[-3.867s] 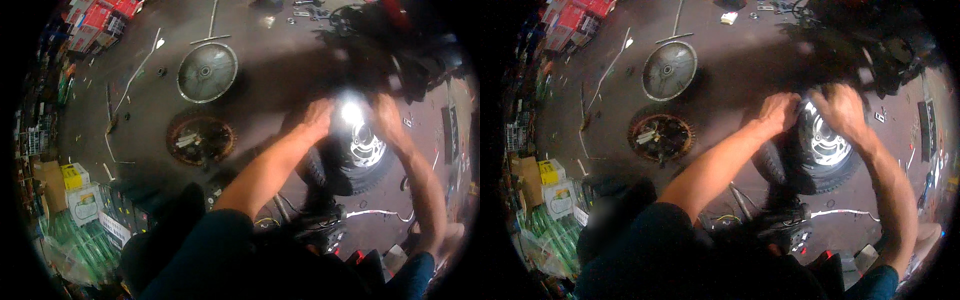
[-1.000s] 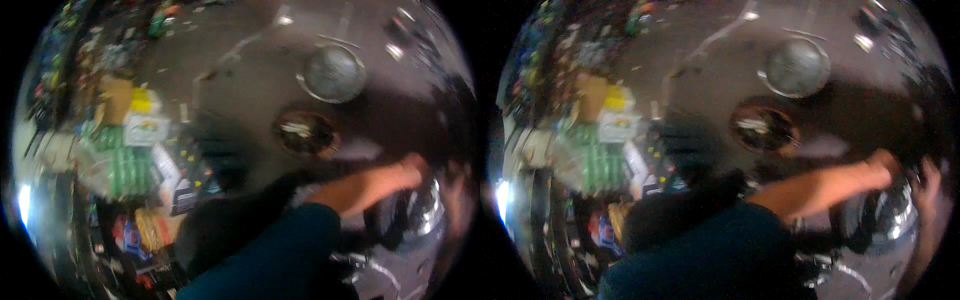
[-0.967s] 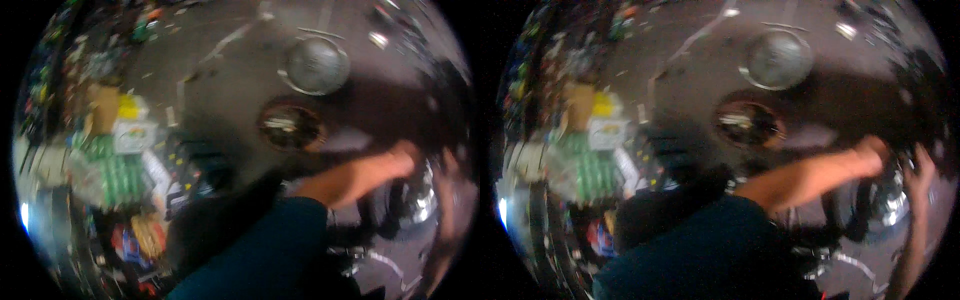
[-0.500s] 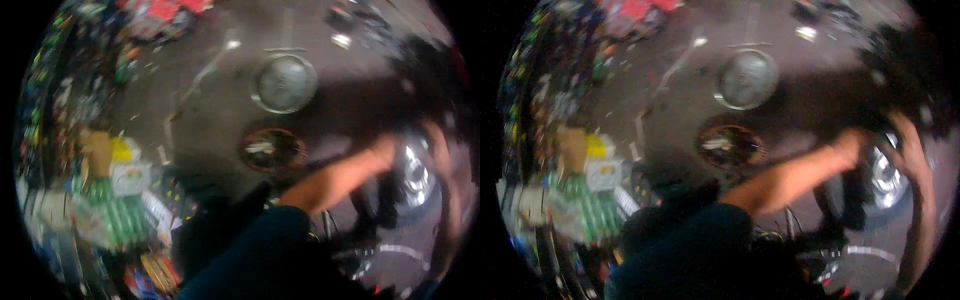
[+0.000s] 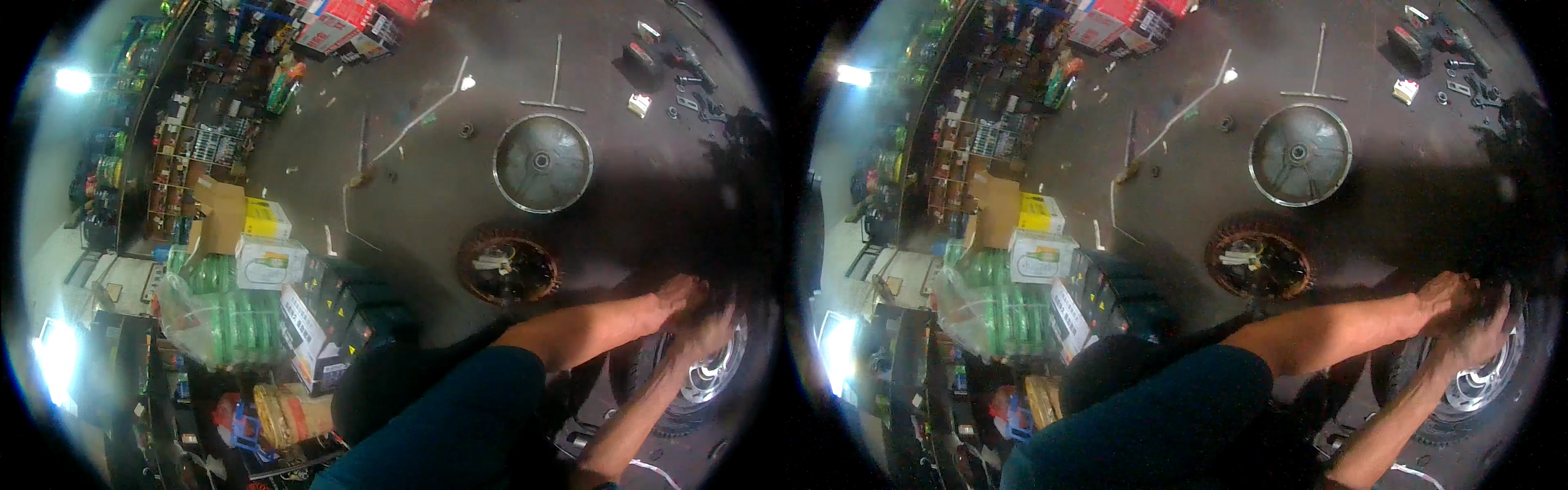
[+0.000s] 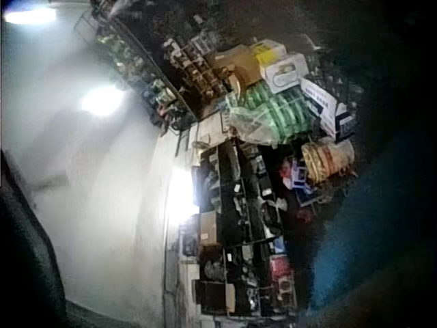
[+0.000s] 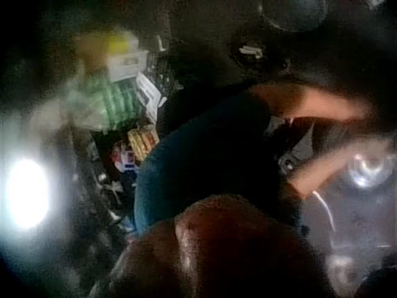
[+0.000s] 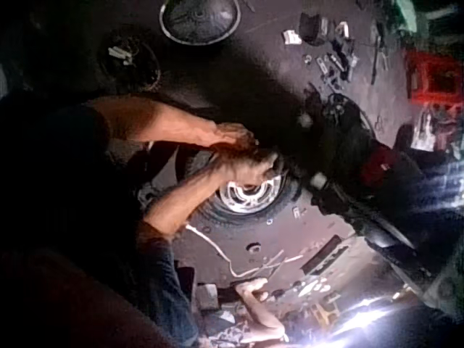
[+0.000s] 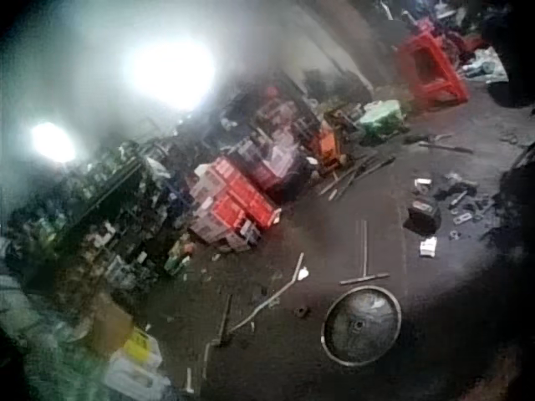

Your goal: The person services an electric wheel motor by inserting the stator into the wheel hub, turning the wheel assembly, and handling components on the motor cover.

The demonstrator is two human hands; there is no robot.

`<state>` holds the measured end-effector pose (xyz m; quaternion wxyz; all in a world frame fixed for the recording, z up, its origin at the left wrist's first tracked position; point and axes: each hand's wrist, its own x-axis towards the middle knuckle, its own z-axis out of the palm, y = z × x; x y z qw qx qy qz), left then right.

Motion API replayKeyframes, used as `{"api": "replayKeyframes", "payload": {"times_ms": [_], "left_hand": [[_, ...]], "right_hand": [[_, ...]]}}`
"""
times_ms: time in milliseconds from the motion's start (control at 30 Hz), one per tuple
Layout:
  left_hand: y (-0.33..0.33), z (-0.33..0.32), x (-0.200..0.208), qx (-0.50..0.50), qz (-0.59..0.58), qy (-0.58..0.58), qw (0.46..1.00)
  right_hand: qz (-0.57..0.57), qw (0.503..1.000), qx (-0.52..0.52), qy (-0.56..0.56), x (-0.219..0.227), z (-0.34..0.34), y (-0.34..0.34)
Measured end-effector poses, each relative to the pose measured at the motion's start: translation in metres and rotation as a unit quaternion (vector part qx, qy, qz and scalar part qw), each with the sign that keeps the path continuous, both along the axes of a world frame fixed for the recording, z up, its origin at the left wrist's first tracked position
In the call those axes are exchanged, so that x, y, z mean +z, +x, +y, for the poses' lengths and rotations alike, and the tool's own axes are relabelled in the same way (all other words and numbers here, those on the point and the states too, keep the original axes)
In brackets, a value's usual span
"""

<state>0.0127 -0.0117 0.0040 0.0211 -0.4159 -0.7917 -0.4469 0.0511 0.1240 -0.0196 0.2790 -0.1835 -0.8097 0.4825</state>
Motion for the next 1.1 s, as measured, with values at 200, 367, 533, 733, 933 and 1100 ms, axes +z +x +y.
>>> {"api": "replayKeyframes", "payload": {"times_ms": [200, 367, 533, 733, 933, 1100], "left_hand": [[-0.003, 0.025, 0.000, 0.010, -0.076, -0.083, 0.994], [-0.014, -0.004, 0.018, 0.005, -0.183, -0.146, 0.972], [-0.021, -0.003, 0.017, -0.062, -0.140, -0.294, 0.943], [-0.028, -0.028, -0.005, -0.005, -0.336, -0.041, 0.941], [-0.019, -0.034, -0.040, 0.202, -0.068, -0.032, 0.977], [-0.007, -0.028, -0.066, 0.240, -0.121, 0.007, 0.963]], "right_hand": [[-0.057, 0.981, 0.176, 0.059, 0.037, 0.033, 0.017], [0.015, 0.617, 0.588, 0.523, 0.141, 0.016, -0.040], [0.031, 0.590, 0.629, 0.505, 0.140, 0.012, -0.058], [-0.071, 0.781, 0.493, 0.376, 0.126, -0.014, -0.038], [-0.226, 0.780, 0.544, 0.213, 0.137, -0.015, -0.060], [-0.243, 0.799, 0.532, 0.136, 0.121, -0.003, -0.040]]}}
